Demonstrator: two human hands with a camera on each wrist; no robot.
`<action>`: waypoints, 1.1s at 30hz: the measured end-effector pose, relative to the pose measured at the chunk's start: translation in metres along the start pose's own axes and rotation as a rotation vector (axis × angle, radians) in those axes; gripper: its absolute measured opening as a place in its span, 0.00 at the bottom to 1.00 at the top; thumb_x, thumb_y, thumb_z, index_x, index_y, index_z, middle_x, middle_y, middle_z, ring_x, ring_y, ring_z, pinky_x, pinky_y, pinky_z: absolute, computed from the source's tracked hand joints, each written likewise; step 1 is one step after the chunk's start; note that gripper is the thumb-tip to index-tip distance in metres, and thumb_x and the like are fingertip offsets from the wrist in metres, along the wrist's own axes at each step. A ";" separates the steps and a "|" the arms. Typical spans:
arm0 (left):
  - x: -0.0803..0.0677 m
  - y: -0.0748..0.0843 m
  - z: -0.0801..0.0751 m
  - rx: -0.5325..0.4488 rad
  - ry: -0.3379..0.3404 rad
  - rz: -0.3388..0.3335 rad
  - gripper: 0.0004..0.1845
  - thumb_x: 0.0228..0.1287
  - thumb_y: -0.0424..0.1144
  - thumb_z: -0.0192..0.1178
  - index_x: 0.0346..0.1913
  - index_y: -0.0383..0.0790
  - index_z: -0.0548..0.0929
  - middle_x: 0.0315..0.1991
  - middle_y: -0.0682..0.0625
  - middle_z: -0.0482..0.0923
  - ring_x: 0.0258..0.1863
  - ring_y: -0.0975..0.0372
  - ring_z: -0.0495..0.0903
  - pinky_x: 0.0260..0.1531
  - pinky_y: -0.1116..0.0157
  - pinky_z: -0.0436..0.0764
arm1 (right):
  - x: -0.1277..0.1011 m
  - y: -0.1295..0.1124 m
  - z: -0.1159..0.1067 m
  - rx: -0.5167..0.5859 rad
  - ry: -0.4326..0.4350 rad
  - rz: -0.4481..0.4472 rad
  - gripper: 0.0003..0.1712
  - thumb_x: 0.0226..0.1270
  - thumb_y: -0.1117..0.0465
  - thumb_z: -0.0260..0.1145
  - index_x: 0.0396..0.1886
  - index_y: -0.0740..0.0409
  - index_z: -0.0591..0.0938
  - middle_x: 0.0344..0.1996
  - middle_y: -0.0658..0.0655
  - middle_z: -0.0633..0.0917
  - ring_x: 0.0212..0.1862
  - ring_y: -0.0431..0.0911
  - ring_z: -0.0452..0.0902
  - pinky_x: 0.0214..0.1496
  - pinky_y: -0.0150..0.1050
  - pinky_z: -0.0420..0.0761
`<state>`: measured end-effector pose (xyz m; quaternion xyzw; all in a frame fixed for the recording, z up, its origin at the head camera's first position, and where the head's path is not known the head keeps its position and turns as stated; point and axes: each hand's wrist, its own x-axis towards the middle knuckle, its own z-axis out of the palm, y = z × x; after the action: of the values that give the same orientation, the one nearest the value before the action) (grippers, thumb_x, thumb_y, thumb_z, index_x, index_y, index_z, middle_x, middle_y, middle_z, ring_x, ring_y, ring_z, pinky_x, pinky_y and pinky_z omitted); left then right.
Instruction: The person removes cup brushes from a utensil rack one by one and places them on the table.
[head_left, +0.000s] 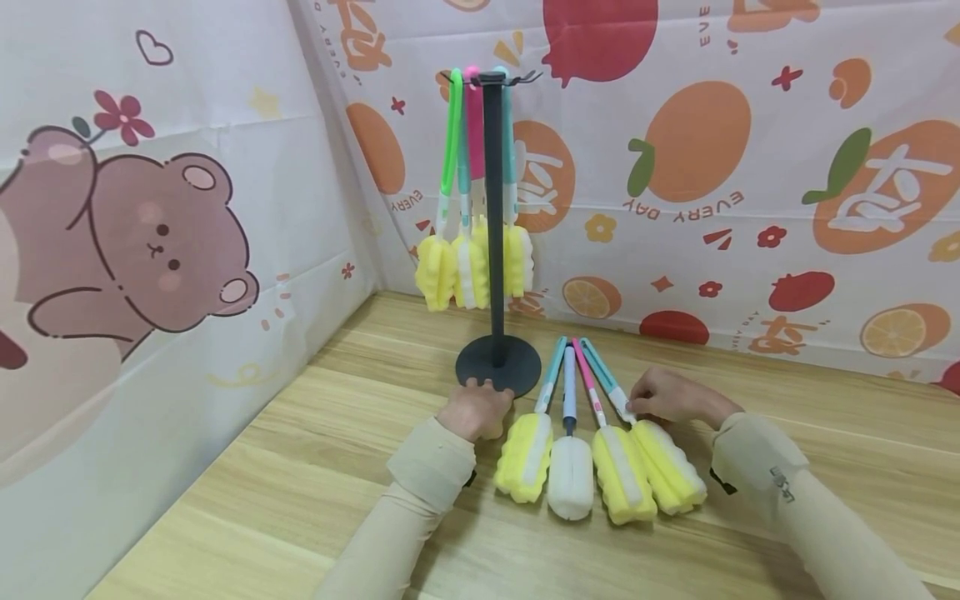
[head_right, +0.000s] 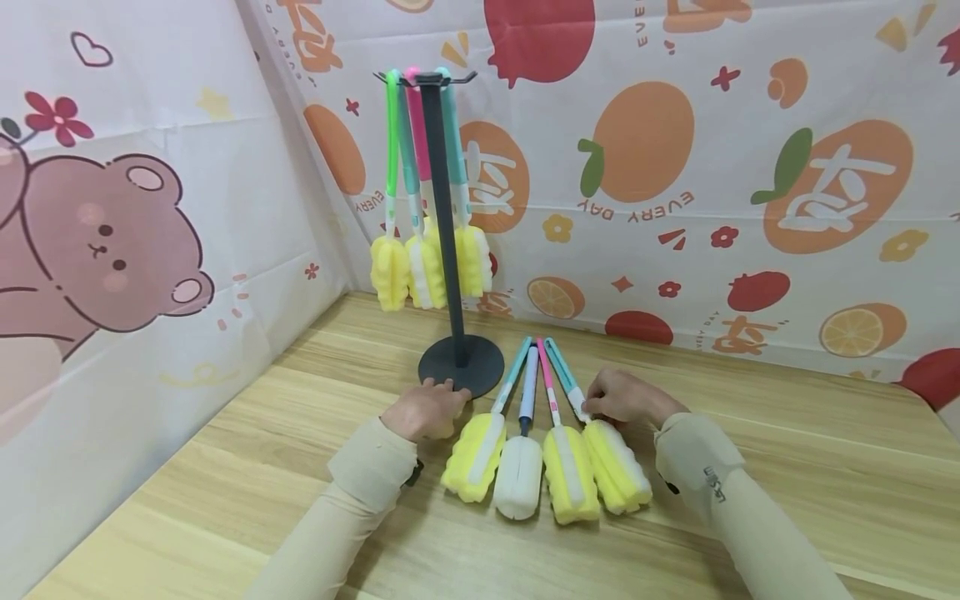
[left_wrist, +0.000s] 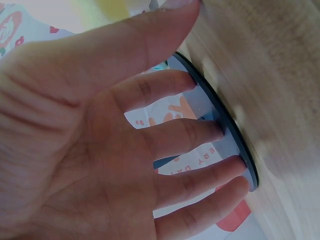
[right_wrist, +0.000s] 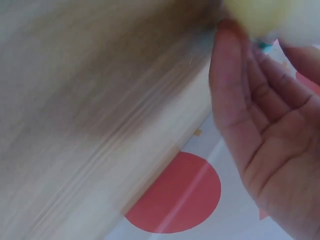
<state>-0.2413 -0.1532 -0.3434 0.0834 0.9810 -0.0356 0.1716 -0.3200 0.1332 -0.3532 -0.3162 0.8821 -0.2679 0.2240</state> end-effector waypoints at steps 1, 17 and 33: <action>0.000 0.000 0.000 -0.003 -0.001 -0.001 0.22 0.70 0.37 0.63 0.66 0.46 0.78 0.61 0.40 0.77 0.51 0.47 0.74 0.47 0.52 0.78 | 0.000 0.000 0.001 -0.007 -0.002 -0.011 0.14 0.74 0.66 0.61 0.25 0.61 0.84 0.17 0.47 0.71 0.20 0.38 0.65 0.24 0.32 0.69; 0.002 -0.001 0.000 -0.001 -0.006 0.002 0.23 0.70 0.38 0.63 0.67 0.46 0.78 0.61 0.40 0.77 0.51 0.46 0.74 0.48 0.51 0.78 | -0.007 0.011 -0.001 0.056 0.019 0.011 0.17 0.76 0.63 0.60 0.24 0.61 0.83 0.19 0.48 0.74 0.23 0.41 0.68 0.26 0.34 0.71; 0.000 0.000 0.002 -0.003 -0.008 -0.010 0.23 0.71 0.38 0.63 0.67 0.46 0.77 0.61 0.41 0.76 0.51 0.47 0.74 0.48 0.51 0.77 | -0.044 0.021 -0.017 0.348 0.237 0.022 0.22 0.80 0.60 0.57 0.54 0.80 0.78 0.37 0.64 0.86 0.38 0.55 0.84 0.41 0.46 0.86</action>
<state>-0.2408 -0.1536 -0.3453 0.0782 0.9807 -0.0353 0.1754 -0.3075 0.1822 -0.3434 -0.2295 0.8459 -0.4493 0.1728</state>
